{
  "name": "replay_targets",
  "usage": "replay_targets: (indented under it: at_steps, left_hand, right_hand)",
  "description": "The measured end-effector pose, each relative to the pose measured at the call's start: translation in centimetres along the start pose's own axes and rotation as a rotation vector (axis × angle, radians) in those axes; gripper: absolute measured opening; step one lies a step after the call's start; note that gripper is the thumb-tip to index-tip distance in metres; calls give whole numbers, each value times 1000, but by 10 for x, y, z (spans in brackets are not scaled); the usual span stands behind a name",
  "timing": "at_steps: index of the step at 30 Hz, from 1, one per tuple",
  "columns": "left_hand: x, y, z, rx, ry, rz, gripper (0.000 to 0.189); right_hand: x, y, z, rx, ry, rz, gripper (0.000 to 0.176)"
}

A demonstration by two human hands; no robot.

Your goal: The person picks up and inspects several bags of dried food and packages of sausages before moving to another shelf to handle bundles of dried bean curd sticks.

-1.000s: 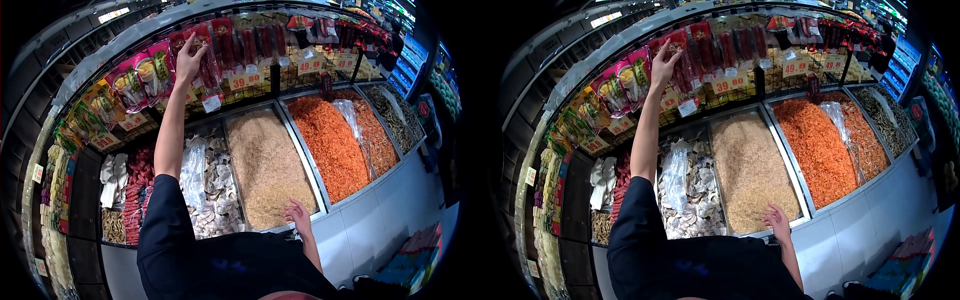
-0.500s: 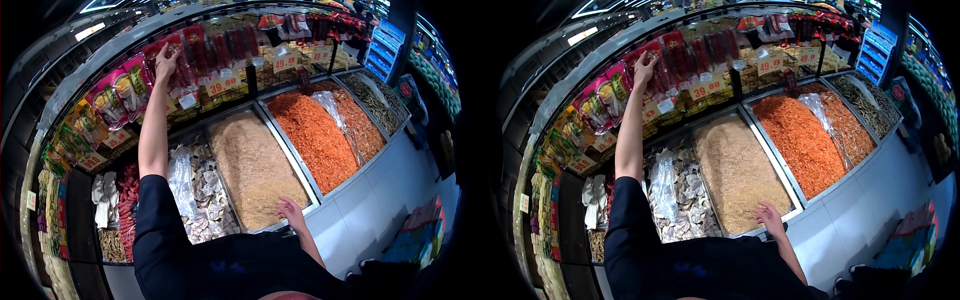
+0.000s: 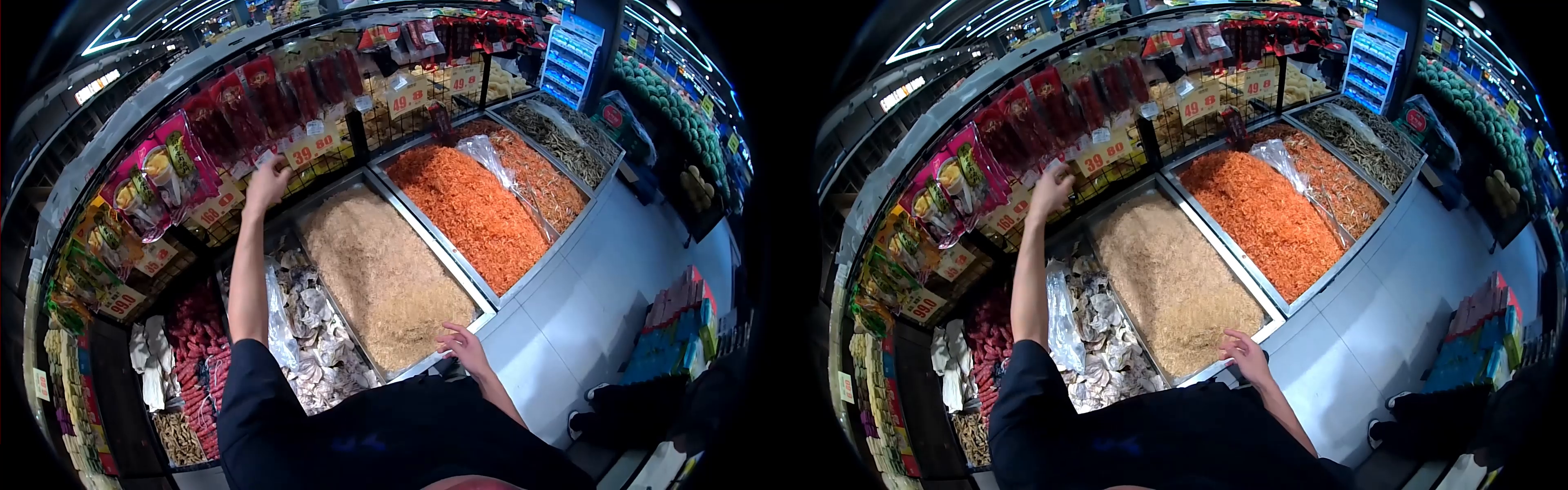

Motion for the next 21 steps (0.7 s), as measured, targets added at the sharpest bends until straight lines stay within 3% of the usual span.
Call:
replay_targets:
  at_steps: [3,5,10,12,17,21]
  left_hand:
    - [1,104,60,340,93,243,36]
    - [-7,169,113,605,26,300,30]
    - [-6,288,231,1016,278,645,26]
    - [-8,294,269,981,329,723,22]
    - [33,297,353,801,164,1029,14]
    - [64,313,425,744,85,1053,11]
  right_hand:
    - [-10,7,8,21,47,-36,38]
    - [-16,17,12,39,54,-20,36]
    - [-22,47,26,92,24,53,34]
    - [-22,63,33,129,13,11,37]
    - [-37,87,59,159,42,36,32]
    - [-57,98,72,228,19,105,25]
Point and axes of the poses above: each hand's wrist, its own z-axis away from the middle knuckle, its own y-axis out of the palm, x = y × z, the point moved 7 cm from there along -z, towards the middle knuckle, and after that the axes turned 11 degrees about x, right-handed, at the moved point
